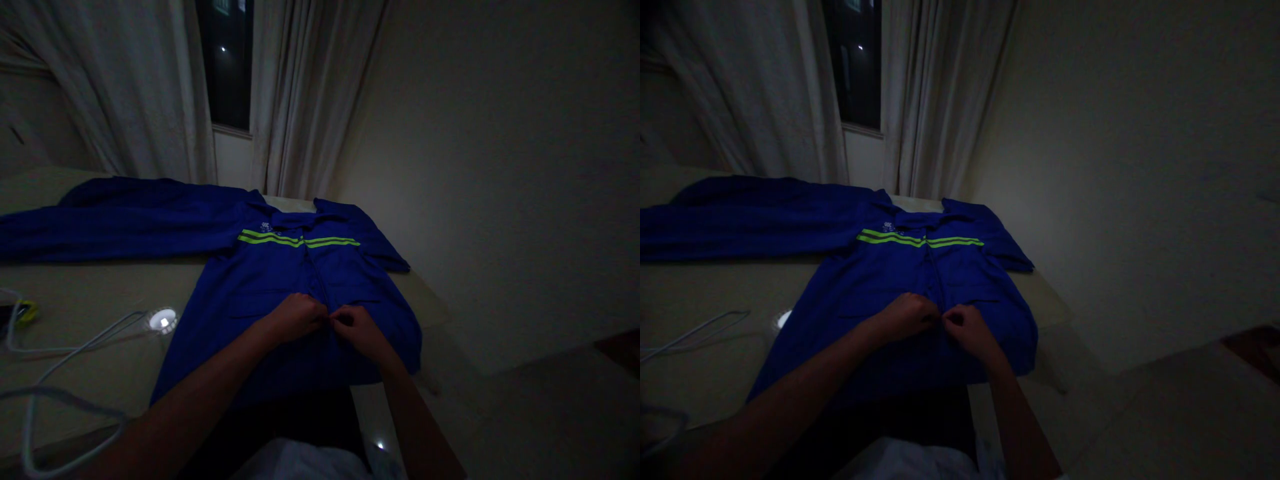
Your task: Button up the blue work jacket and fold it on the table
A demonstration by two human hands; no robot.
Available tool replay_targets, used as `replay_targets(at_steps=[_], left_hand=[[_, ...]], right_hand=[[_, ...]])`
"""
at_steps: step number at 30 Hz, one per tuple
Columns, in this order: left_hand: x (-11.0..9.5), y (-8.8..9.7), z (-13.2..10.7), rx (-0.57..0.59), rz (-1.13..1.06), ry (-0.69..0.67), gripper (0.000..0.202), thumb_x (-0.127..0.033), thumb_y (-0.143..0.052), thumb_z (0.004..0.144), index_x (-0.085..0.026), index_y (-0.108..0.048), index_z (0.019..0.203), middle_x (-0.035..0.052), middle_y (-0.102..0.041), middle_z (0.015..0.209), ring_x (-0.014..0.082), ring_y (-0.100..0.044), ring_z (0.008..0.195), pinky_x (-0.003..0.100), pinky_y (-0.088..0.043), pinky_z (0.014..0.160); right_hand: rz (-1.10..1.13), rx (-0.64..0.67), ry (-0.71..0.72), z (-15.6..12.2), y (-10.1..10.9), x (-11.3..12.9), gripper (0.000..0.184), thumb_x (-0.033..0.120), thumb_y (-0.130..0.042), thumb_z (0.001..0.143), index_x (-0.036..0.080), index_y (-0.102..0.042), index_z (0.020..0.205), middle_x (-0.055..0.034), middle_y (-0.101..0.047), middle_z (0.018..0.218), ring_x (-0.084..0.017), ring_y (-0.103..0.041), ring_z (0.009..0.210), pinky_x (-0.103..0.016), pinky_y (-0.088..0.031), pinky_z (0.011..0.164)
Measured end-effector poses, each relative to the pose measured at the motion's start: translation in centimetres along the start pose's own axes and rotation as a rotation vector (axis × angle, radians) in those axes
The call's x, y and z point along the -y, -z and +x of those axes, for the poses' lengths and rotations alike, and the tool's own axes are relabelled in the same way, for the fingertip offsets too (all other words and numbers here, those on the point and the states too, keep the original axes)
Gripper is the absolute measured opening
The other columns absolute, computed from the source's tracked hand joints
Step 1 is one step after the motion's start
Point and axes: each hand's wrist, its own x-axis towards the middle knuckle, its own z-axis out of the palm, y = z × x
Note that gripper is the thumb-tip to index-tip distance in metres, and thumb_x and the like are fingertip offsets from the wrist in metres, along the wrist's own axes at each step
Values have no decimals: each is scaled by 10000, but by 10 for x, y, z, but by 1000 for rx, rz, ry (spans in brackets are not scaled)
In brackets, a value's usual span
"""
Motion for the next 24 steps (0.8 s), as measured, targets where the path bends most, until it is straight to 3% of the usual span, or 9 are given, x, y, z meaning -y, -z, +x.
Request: replay_targets(at_steps=[8,14,20,24], left_hand=[[3,8,-1,-13,100,-170,86,-211,-691,900,-248,-766,921,35,-743,951,194,-701,876,275,-452,718],[9,12,-3,11,-120,-67,102,-316,-719,888,-234,-778,902,19,-727,945,167,-690,828,248,-444,684],[16,3,2,111,-215,34,71,-210,-727,824,-218,-790,855,18,-757,863,156,-684,756,236,-422,643],[13,4,2,104,-203,61,75,-209,-715,816,-220,-789,819,19,-768,832,158,-676,726,242,-388,604]], right_hand=[[-116,50,7,5,-7,-8,98,107,-700,787,172,-731,853,-1,-687,797,-142,-617,724,-237,-426,653],[-281,-27,113,-5,-13,2,116,82,-703,822,185,-699,875,-9,-643,870,-140,-591,767,-256,-413,708],[-343,-46,113,-6,-18,12,134,71,-695,827,197,-680,873,-7,-616,874,-142,-574,743,-270,-396,692],[-288,-46,135,-3,-19,7,150,55,-690,807,194,-682,865,2,-609,870,-132,-568,730,-265,-401,692]])
